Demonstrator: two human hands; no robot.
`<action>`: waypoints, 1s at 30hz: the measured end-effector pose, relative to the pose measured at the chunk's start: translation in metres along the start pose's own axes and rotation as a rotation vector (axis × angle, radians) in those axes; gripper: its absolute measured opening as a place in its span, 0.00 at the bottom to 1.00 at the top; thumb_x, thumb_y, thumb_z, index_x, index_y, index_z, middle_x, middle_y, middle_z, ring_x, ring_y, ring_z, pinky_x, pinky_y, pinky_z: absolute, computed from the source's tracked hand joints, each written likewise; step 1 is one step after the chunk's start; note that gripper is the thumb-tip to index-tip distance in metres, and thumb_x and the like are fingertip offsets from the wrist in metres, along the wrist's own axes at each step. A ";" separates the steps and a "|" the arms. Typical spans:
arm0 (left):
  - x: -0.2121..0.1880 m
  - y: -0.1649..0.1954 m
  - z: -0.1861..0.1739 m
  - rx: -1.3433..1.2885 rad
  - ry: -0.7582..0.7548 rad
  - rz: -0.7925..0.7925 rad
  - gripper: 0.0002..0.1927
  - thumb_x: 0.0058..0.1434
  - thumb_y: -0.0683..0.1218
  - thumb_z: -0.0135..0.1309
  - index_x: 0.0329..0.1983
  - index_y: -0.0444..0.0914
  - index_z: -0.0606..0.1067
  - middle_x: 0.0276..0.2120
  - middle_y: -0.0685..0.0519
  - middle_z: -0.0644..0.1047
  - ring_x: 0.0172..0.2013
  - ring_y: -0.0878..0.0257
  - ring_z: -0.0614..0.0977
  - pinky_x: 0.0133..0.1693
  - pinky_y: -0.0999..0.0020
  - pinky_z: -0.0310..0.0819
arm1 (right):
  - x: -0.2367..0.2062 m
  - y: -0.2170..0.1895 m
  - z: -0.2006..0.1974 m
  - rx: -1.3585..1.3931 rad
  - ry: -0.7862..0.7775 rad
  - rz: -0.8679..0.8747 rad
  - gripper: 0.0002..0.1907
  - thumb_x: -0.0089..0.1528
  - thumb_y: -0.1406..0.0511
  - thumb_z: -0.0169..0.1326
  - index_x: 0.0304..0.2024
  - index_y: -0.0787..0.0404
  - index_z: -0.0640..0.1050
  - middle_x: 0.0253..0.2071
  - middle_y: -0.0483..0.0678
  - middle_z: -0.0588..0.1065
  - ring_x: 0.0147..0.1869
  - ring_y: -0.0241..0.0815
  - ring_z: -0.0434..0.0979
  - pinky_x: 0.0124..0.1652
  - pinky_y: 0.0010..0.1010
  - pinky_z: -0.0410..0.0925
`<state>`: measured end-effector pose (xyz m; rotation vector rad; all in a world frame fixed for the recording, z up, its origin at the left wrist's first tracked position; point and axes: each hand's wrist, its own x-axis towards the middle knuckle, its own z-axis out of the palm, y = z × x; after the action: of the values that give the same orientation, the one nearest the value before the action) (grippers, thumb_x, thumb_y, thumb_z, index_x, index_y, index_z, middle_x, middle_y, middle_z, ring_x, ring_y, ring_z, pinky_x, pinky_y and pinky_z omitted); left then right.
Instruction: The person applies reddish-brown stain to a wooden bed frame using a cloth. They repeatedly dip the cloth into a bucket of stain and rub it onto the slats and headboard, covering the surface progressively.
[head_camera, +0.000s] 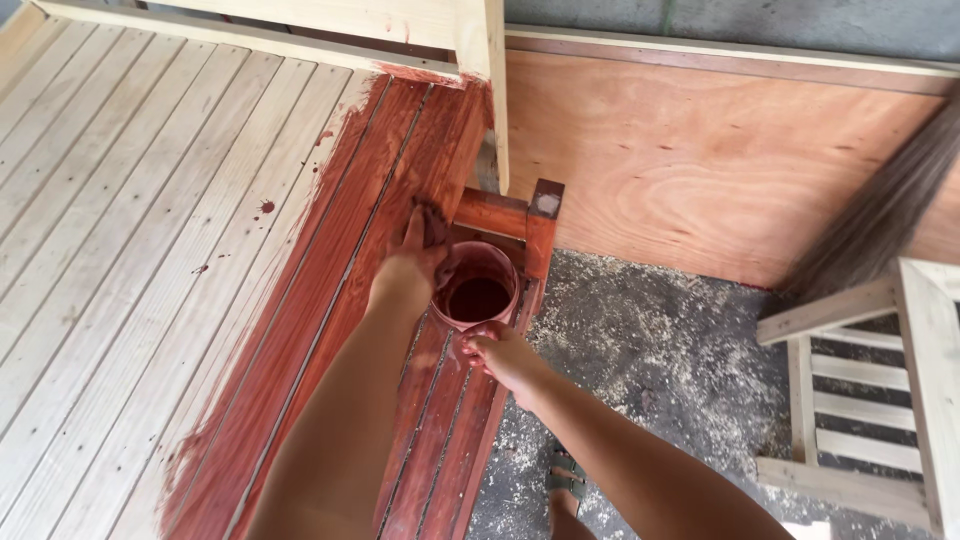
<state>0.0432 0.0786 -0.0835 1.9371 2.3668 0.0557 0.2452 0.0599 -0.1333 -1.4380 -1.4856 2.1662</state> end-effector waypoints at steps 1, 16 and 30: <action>-0.020 -0.001 0.003 -0.066 0.018 -0.018 0.26 0.58 0.37 0.51 0.57 0.54 0.78 0.77 0.48 0.47 0.69 0.35 0.58 0.61 0.50 0.70 | -0.006 0.003 0.006 0.010 0.000 -0.006 0.12 0.67 0.61 0.51 0.51 0.56 0.77 0.44 0.42 0.79 0.46 0.34 0.77 0.46 0.27 0.69; -0.236 -0.027 0.031 -0.061 -0.044 -0.161 0.22 0.57 0.46 0.57 0.54 0.62 0.79 0.77 0.55 0.46 0.72 0.42 0.57 0.67 0.45 0.58 | -0.078 0.046 0.117 0.038 0.086 -0.179 0.16 0.64 0.63 0.53 0.53 0.59 0.79 0.47 0.48 0.80 0.46 0.39 0.77 0.47 0.35 0.69; -0.235 -0.038 0.055 0.430 -0.204 -0.264 0.22 0.65 0.63 0.45 0.62 0.83 0.66 0.84 0.69 0.38 0.74 0.46 0.54 0.66 0.42 0.58 | -0.107 0.045 0.109 -0.103 0.092 -0.288 0.19 0.64 0.60 0.53 0.54 0.61 0.79 0.54 0.55 0.80 0.57 0.53 0.79 0.54 0.43 0.70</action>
<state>0.0568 -0.1607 -0.1320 1.6469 2.6215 -0.6845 0.2355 -0.0945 -0.0965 -1.2440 -1.6753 1.8555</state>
